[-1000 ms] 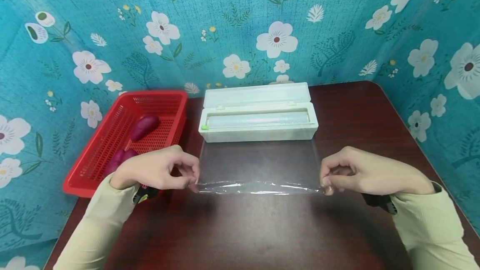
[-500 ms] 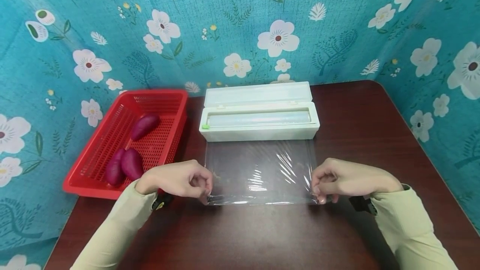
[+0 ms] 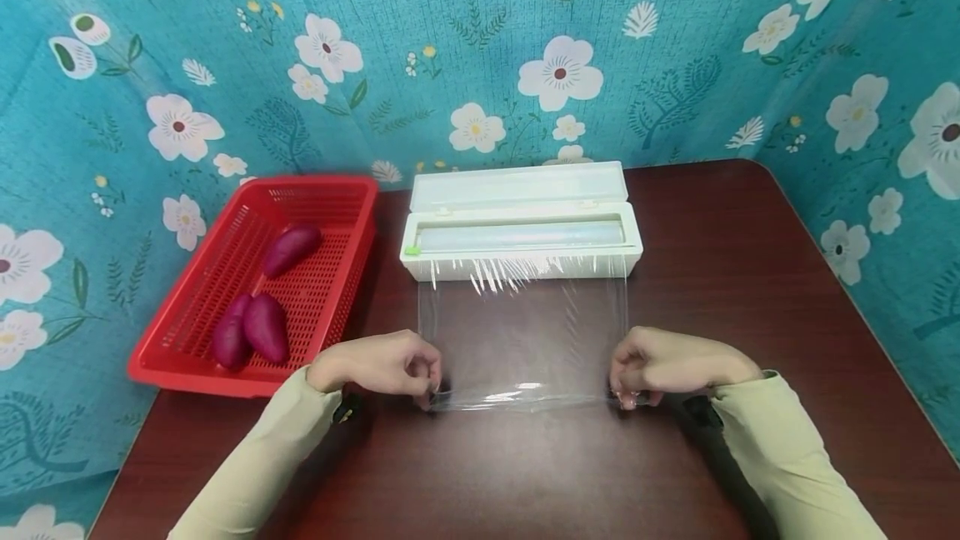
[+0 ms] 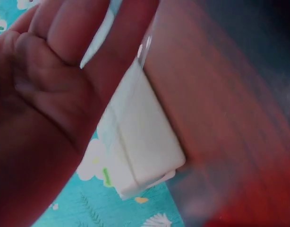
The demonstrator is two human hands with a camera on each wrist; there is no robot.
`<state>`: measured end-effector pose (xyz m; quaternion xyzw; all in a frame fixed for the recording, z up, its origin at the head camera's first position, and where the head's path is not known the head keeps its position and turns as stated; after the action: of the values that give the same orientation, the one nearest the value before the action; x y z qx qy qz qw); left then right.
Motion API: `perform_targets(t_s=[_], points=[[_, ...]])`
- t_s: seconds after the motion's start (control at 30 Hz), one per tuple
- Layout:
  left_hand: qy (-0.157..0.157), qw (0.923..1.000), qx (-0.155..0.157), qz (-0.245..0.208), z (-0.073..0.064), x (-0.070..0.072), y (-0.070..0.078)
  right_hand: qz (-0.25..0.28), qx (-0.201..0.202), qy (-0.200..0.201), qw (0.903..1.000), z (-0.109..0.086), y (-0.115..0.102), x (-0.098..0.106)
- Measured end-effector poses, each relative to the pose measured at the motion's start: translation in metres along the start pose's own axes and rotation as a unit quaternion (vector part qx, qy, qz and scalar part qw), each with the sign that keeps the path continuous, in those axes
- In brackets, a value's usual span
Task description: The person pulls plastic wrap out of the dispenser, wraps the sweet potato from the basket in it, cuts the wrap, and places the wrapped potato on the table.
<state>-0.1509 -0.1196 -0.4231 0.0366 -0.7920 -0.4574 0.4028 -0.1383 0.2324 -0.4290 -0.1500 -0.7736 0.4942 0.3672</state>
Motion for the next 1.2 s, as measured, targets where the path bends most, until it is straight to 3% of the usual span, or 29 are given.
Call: perform_targets(t_s=[0.27, 0.57, 0.7, 0.77, 0.83, 0.93, 1.03, 1.2], points=[[0.001, 0.9984, 0.009, 0.056, 0.01, -0.009, -0.007, -0.013, -0.035, 0.012, 0.9992, 0.008, 0.008, -0.007], [0.019, 0.9987, 0.019, 0.045, 0.015, -0.012, -0.009, -0.043, -0.038, 0.026, 0.998, 0.015, 0.007, -0.009], [0.042, 0.9962, 0.015, 0.074, 0.017, -0.015, -0.008, -0.083, -0.041, 0.061, 0.9939, 0.02, 0.004, -0.013], [0.058, 0.9934, 0.013, 0.098, 0.018, -0.017, -0.007, -0.124, -0.045, 0.087, 0.9874, 0.023, 0.002, -0.017], [0.075, 0.9883, 0.012, 0.132, 0.018, -0.02, -0.006, -0.187, -0.047, 0.116, 0.9744, 0.024, -0.001, -0.022], [0.09, 0.9779, 0.014, 0.188, 0.017, -0.024, -0.004, -0.29, -0.037, 0.157, 0.9434, 0.022, -0.004, -0.031], [0.089, 0.9688, 0.024, 0.23, 0.015, -0.028, -0.005, -0.353, -0.026, 0.188, 0.9162, 0.018, -0.006, -0.038], [0.085, 0.9635, 0.041, 0.25, 0.012, -0.034, -0.009, -0.376, -0.021, 0.202, 0.904, 0.011, -0.004, -0.042]])
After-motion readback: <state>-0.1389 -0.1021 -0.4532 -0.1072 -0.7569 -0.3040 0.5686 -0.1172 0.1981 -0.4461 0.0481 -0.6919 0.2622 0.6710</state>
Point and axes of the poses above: each hand's wrist, its own z-axis towards the middle knuckle, its own x-axis out of the back of the hand, y = z × x, the point moved 3 cm from there along z, towards the middle knuckle, and after that the axes turned 15 degrees about y, right-handed, at the moved point
